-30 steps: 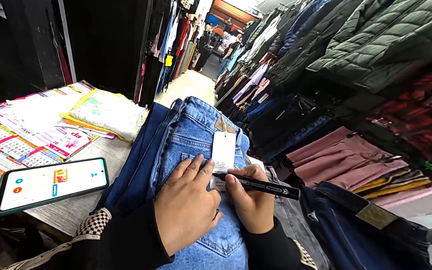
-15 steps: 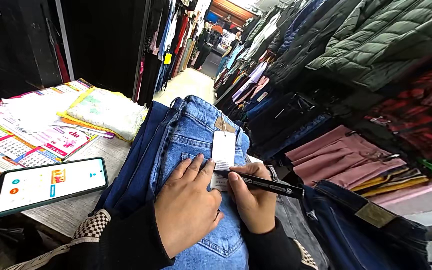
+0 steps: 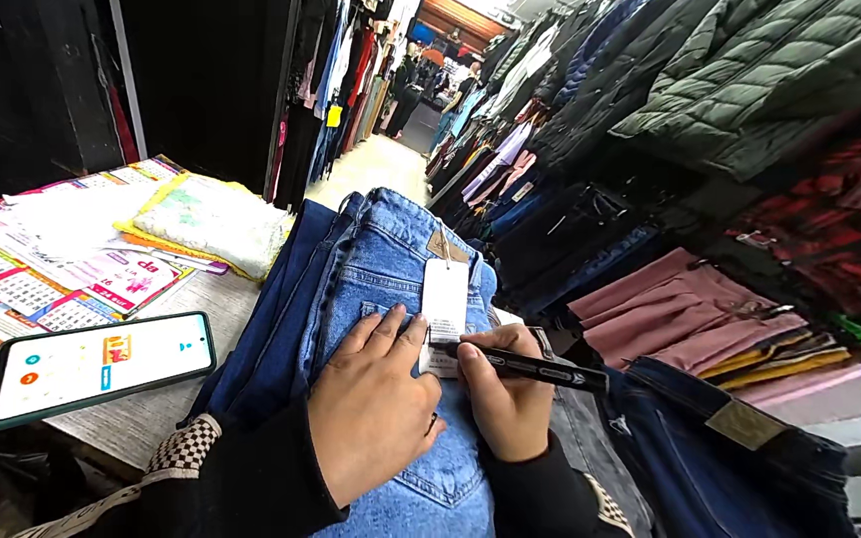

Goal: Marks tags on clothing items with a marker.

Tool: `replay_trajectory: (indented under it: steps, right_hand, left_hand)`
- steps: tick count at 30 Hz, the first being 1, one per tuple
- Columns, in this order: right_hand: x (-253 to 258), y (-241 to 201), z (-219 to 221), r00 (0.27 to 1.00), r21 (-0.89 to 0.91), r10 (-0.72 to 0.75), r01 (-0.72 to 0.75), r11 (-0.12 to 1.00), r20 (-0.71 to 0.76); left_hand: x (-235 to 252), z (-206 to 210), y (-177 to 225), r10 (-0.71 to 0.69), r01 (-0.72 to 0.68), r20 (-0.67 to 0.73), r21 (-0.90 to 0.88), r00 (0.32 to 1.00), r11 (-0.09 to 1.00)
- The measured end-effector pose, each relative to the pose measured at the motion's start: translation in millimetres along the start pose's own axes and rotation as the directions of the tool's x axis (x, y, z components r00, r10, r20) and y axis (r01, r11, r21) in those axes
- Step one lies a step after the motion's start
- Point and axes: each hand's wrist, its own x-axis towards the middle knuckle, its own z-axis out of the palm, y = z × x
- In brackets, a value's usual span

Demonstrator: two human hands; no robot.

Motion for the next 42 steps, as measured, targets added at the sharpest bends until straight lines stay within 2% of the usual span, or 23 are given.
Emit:
replay_trajectory:
  steps: [14, 19, 23, 30, 36, 42]
  right_hand:
    - [-5.8, -0.7, -3.1, 0.999, -0.044, -0.052, 0.052, 0.998, -0.002]
    - [-7.0, -2.2, -3.0, 0.996, -0.025, -0.061, 0.063, 0.998, 0.06]
    - [-7.2, -0.3, -4.9, 0.998, -0.038, -0.018, 0.015, 0.999, -0.061]
    - [-3.1, 2.6, -2.7, 0.999, -0.004, -0.042, 0.042, 0.999, -0.006]
    - [-0.2, -0.9, -4.3, 0.99, 0.022, -0.009, 0.012, 1.0, -0.138]
    - [1.6, 2.0, -2.1, 0.996, -0.017, -0.012, 0.011, 1.0, -0.092]
  left_hand:
    - [-0.1, 0.9, -0.8, 0.009, -0.009, -0.025, 0.021, 1.0, 1.0]
    - [-0.4, 1.2, -0.7, 0.005, -0.005, -0.031, 0.003, 1.0, 1.0]
    - [0.1, 2.7, -0.6, 0.005, -0.005, -0.036, -0.009, 0.999, 1.0]
    - [0.3, 2.5, -1.2, -0.002, 0.001, -0.021, -0.029, 1.0, 1.0]
    - [-0.1, 5.2, -0.6, -0.014, 0.011, -0.032, -0.07, 0.999, 0.998]
    - [0.5, 3.3, 0.1, -0.031, 0.036, 0.037, -0.142, 0.999, 0.989]
